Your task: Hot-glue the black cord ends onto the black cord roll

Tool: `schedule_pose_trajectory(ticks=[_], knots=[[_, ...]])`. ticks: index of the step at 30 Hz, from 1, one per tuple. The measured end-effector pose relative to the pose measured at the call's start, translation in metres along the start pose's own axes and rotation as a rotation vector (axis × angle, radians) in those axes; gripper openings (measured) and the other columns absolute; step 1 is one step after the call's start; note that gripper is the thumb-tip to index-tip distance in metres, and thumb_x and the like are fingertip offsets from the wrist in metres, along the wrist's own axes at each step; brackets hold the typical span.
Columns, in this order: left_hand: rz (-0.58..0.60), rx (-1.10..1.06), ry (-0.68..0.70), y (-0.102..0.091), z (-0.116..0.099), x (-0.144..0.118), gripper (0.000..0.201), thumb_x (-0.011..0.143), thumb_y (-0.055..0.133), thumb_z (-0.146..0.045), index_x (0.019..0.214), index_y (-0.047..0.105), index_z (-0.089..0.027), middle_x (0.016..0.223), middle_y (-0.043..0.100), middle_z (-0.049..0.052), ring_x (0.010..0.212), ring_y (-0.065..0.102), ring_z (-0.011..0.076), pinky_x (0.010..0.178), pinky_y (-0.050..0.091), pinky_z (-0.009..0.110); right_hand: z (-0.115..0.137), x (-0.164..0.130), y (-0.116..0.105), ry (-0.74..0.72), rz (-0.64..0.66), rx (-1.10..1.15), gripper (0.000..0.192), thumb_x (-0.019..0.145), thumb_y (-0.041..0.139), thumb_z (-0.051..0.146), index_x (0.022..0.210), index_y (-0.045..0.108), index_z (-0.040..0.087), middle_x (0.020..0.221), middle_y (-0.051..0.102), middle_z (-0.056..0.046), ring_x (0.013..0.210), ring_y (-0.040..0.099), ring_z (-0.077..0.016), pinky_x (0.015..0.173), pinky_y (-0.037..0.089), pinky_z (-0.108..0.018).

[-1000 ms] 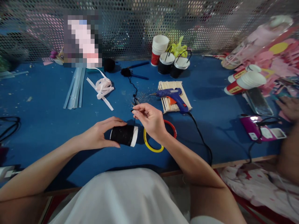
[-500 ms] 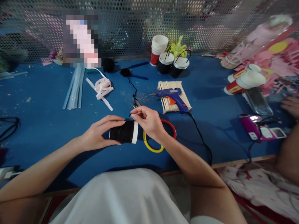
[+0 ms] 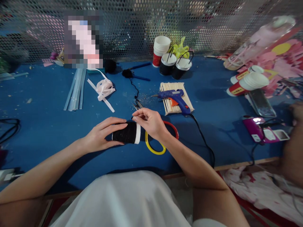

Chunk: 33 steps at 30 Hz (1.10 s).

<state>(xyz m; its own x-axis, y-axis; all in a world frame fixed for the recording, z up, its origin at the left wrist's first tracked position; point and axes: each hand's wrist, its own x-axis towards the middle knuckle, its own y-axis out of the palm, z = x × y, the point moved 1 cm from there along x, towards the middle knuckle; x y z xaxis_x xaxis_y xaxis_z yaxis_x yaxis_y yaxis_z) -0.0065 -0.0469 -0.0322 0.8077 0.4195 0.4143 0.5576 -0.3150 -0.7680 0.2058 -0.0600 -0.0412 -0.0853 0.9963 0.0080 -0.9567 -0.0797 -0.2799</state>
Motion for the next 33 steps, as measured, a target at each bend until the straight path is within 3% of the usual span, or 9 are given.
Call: schedule_pose_trajectory(ticks=[11,21,24,28,30,33], knots=[[-0.048,-0.103,-0.035,-0.001,-0.002,0.001,0.055,0.075,0.068,-0.031,0.124,0.046,-0.016,0.120,0.054,0.015,0.113,0.052,0.0229,0.094,0.048,0.039,-0.001,0.003,-0.001,0.087,0.076,0.169,0.017,0.074,0.065,0.029,0.086,0.063,0.017,0.076,0.068,-0.003,0.073,0.066,-0.0139,0.072,0.051,-0.028],[-0.067,-0.171,-0.073,0.001,0.000,0.001,0.057,0.073,0.070,-0.032,0.124,0.047,-0.019,0.119,0.055,0.013,0.113,0.052,0.0238,0.095,0.046,0.041,-0.004,0.003,-0.001,0.137,0.105,0.135,0.021,0.078,0.062,0.033,0.093,0.059,0.018,0.078,0.068,-0.003,0.076,0.065,-0.0147,0.072,0.050,-0.029],[-0.134,-0.260,-0.182,-0.001,0.004,0.002,0.060,0.068,0.075,-0.033,0.120,0.050,-0.019,0.115,0.057,0.012,0.110,0.053,0.0244,0.094,0.047,0.042,-0.003,0.004,-0.002,0.131,0.038,0.041,0.022,0.082,0.055,0.037,0.095,0.057,0.019,0.082,0.068,-0.005,0.077,0.065,-0.0158,0.070,0.051,-0.030],[-0.243,-0.420,-0.458,-0.002,0.012,0.001,0.058,0.067,0.075,-0.034,0.117,0.052,-0.017,0.110,0.057,0.011,0.101,0.058,0.0221,0.086,0.051,0.037,0.006,0.000,-0.005,0.010,-0.080,-0.069,0.024,0.085,0.050,0.040,0.085,0.058,0.018,0.078,0.063,-0.005,0.072,0.061,-0.0150,0.063,0.050,-0.028],[-0.258,-0.471,-0.550,0.000,0.015,0.000,0.057,0.066,0.075,-0.034,0.115,0.052,-0.016,0.109,0.057,0.010,0.098,0.059,0.0213,0.085,0.051,0.037,0.012,-0.004,-0.006,-0.080,-0.064,-0.095,0.029,0.087,0.045,0.041,0.081,0.060,0.017,0.077,0.062,-0.005,0.071,0.059,-0.0142,0.062,0.048,-0.027],[-0.240,-0.468,-0.578,0.003,0.016,-0.002,0.057,0.066,0.075,-0.034,0.115,0.052,-0.017,0.109,0.058,0.009,0.096,0.060,0.0207,0.084,0.052,0.036,0.020,-0.009,-0.002,-0.100,0.072,-0.115,0.027,0.086,0.048,0.039,0.082,0.061,0.016,0.077,0.061,-0.004,0.068,0.055,-0.0132,0.061,0.045,-0.027]])
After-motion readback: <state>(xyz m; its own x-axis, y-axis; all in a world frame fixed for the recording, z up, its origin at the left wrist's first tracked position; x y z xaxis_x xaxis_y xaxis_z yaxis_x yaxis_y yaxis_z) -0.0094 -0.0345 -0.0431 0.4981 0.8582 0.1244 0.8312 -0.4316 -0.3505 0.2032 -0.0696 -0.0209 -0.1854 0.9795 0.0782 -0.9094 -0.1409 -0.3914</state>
